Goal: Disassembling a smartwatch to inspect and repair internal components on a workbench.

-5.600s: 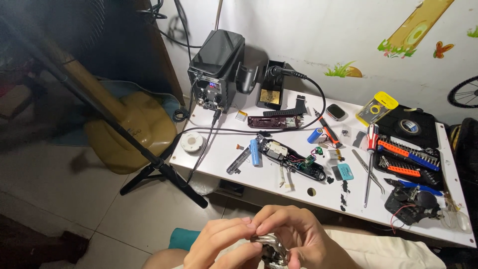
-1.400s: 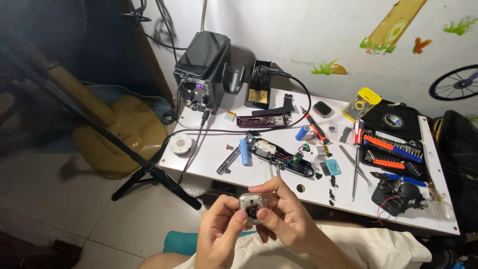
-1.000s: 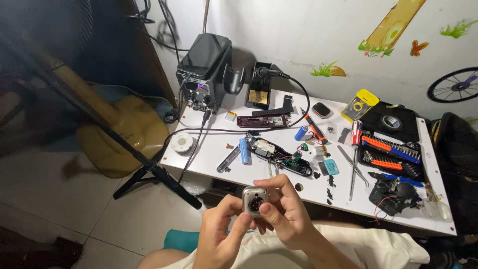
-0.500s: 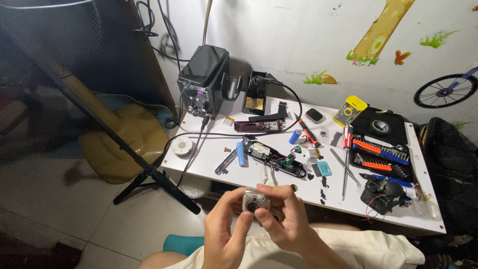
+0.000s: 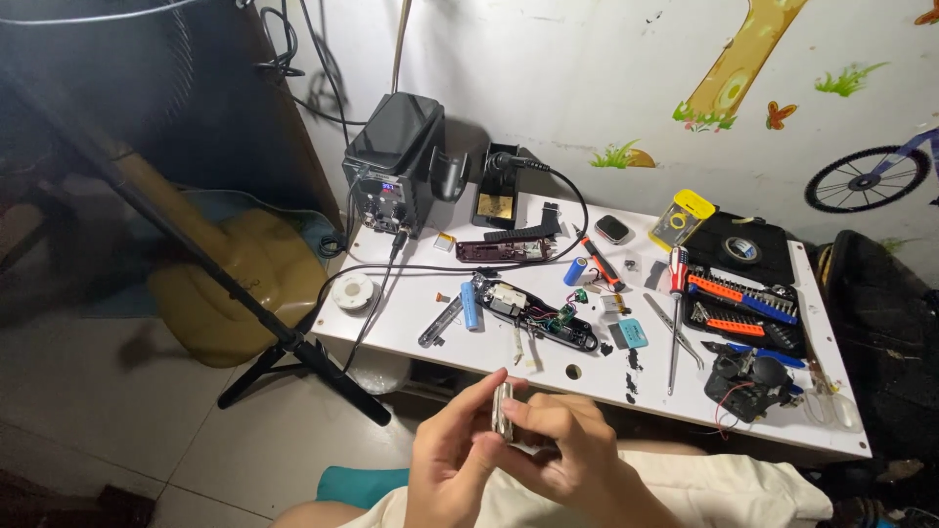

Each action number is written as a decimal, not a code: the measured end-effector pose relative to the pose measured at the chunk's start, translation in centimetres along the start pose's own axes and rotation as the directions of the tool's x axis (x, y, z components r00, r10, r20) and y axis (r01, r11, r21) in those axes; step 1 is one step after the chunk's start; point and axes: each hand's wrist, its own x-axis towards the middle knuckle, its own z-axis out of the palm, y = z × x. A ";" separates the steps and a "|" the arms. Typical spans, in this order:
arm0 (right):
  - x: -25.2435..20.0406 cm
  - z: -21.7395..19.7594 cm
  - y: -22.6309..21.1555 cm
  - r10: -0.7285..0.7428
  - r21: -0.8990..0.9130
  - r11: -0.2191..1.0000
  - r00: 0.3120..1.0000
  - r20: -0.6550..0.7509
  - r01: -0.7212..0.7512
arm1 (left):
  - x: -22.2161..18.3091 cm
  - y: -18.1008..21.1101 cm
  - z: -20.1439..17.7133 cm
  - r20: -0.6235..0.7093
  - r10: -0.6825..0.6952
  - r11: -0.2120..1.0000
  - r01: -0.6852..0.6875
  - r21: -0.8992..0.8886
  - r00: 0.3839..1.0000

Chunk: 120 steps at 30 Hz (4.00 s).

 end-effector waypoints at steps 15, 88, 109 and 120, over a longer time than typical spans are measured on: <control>1.6 -0.4 -0.2 -0.011 -0.135 0.990 0.990 0.139 0.030 | 0.5 -0.3 -0.7 -0.088 -0.189 0.982 0.186 -0.041 0.978; 0.6 2.8 4.1 0.740 0.596 0.321 0.587 0.328 -0.736 | 3.0 -2.1 -6.5 0.299 0.369 0.711 -0.474 0.519 0.880; 2.0 2.2 3.2 0.181 0.258 0.951 0.983 -0.015 -0.171 | 2.3 -4.2 -4.4 -0.053 0.055 0.993 -0.060 -0.100 0.997; 1.1 0.2 2.9 -0.132 0.085 0.987 0.989 -0.063 0.137 | 2.6 -0.3 -5.3 0.212 0.135 0.987 -0.150 0.052 0.968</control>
